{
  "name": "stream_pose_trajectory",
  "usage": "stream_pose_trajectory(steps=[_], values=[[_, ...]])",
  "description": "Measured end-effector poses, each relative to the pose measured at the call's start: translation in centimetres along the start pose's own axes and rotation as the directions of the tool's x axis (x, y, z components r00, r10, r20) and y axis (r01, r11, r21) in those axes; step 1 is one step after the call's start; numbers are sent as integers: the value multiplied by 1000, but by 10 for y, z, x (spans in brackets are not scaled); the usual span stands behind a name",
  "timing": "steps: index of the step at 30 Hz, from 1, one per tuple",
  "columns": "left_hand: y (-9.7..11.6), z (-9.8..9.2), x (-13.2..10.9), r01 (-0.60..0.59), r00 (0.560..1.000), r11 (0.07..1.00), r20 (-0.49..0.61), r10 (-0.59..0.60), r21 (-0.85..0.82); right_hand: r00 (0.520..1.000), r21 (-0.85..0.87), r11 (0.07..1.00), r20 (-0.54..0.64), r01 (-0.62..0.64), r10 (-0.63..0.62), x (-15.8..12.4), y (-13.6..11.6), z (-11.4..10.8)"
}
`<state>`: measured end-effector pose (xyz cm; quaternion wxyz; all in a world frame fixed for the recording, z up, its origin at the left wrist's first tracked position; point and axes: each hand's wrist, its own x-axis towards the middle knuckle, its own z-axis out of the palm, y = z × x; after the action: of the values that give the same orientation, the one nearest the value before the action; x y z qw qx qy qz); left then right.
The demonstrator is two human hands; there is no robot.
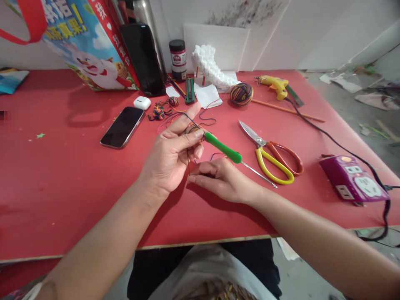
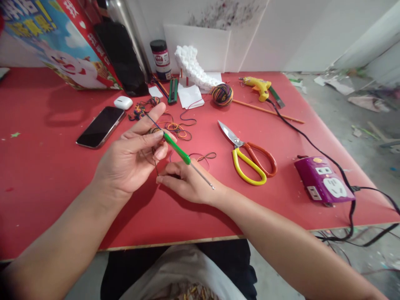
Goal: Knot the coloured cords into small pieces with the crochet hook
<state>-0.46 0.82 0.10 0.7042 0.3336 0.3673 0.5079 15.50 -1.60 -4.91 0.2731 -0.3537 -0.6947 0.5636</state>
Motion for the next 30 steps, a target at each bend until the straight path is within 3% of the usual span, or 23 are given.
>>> stream_pose_trajectory(steps=[4,8,10,14,16,18,25,30], values=[[-2,-1,1,-15,1000,997,-2,15,77,998,-116,993,-56,4,-11,0,2,-2],[-3,-1,1,-65,997,987,-37,71,148,986,-94,995,-166,-22,7,-3,3,-7],[-3,-1,0,-89,994,981,-47,99,171,968,-97,995,-246,36,-59,-6,0,-11],[-4,0,-2,-107,993,976,-35,115,190,826,-320,912,-417,256,-378,-12,-4,-17],[-5,1,-4,-123,991,972,-26,131,202,762,-430,850,-425,305,-488,-13,-3,-18],[-7,3,-4,-147,988,966,-16,154,213,730,-493,807,-413,324,-545,-13,-2,-18],[-13,4,-1,-125,992,981,50,119,145,650,-625,692,-364,360,-667,-10,0,-21],[-14,3,2,-122,992,983,41,118,140,637,-584,710,-384,394,-669,-9,1,-22]])
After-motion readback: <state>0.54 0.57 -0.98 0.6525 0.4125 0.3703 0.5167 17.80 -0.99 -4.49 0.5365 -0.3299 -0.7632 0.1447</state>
